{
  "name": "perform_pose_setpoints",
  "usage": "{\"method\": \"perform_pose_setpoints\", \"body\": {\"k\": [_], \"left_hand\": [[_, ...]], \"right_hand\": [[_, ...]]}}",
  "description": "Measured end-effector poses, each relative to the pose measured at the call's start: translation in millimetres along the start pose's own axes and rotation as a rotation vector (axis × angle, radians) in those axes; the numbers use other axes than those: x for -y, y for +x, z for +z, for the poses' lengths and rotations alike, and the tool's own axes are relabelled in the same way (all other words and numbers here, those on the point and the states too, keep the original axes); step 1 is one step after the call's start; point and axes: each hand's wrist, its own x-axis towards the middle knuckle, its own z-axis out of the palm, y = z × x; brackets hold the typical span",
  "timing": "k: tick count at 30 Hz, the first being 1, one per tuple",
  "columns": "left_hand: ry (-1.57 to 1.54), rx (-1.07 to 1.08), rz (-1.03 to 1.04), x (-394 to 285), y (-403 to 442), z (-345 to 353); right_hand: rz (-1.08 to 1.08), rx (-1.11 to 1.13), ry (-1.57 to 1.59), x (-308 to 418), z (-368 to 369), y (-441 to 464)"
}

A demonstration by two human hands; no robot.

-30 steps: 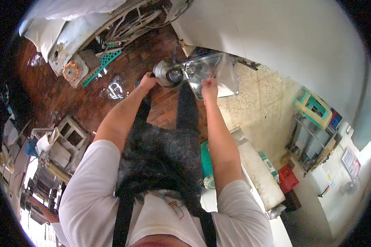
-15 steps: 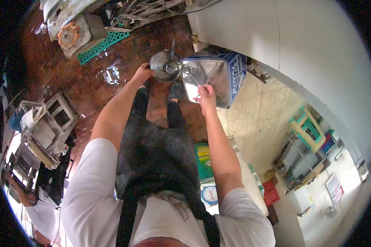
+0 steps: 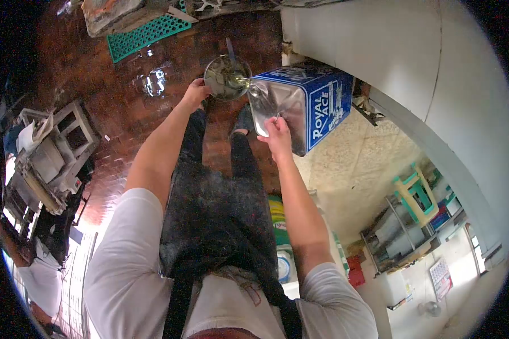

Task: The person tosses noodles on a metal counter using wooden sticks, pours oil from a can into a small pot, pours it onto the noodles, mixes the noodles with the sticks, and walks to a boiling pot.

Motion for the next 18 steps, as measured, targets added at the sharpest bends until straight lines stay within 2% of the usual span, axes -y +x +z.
{"method": "perform_pose_setpoints", "body": {"k": [9, 18], "left_hand": [[-0.003, -0.087, -0.032, -7, -7, 8], [0.059, -0.08, -0.01, -1, -5, 6]], "right_hand": [[0.017, 0.009, -0.057, 0, 3, -1], [0.035, 0.009, -0.019, -3, 2, -1]]}}
